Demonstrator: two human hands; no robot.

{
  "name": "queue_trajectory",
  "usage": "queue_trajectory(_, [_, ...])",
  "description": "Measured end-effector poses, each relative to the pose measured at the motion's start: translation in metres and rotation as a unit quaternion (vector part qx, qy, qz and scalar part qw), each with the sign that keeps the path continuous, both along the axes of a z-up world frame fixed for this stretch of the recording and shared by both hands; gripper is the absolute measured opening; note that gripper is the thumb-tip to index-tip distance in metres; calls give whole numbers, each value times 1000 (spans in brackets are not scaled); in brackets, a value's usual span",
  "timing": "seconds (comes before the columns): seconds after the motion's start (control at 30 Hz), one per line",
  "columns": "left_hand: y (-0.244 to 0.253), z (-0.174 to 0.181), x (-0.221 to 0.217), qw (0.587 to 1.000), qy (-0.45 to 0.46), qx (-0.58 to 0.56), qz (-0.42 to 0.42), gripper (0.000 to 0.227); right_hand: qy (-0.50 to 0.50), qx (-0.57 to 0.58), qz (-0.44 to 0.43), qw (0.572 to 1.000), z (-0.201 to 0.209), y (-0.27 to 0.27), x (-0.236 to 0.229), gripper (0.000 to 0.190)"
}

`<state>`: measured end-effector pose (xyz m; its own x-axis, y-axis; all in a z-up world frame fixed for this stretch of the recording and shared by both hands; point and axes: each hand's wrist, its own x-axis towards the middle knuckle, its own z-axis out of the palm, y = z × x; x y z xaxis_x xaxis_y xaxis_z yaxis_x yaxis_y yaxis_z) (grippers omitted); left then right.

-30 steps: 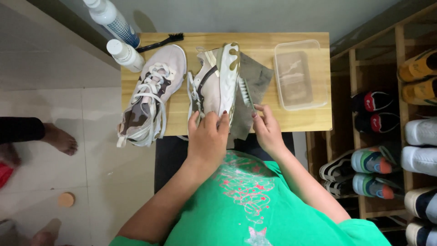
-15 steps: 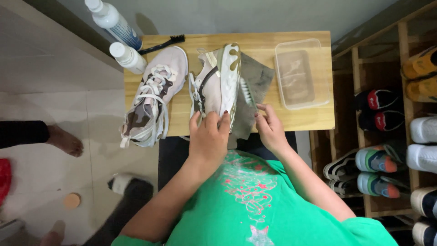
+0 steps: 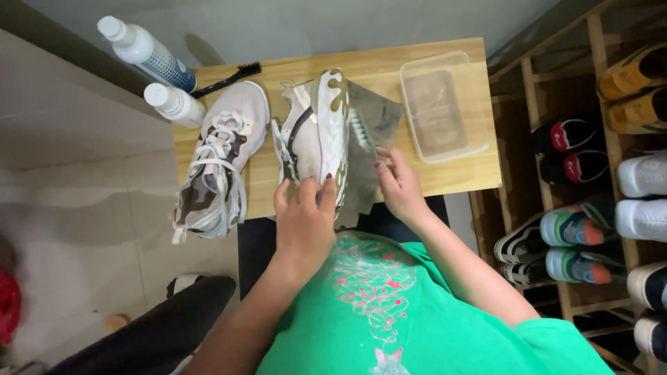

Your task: The person scrubs a white sneaker with a green brush, focusing on the upper and side panels. They hold the shoe steady with one hand while scrubbing with the other, occasionally dipping the brush into a container of liquid.

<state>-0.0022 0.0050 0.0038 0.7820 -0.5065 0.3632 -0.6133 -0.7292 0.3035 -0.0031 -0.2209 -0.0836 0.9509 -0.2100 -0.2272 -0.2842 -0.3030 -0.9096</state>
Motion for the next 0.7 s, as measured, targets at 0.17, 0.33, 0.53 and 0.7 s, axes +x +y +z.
queue_trajectory(0.17, [-2,2,2,1000,16,-7,-4,36,35,-51,41,997,7,-1,14,35])
queue_trajectory(0.33, [-3,5,0,1000,10,-2,-1,37,25,-25,27,999,5,1,20,37])
queue_trajectory(0.53, [-1,8,-1,999,36,-4,-4,41,23,2,-8,1000,-13,-4,28,34])
queue_trajectory(0.7, [-2,12,-1,1000,19,-4,5,41,9,-57,-1,998,-11,-3,31,31])
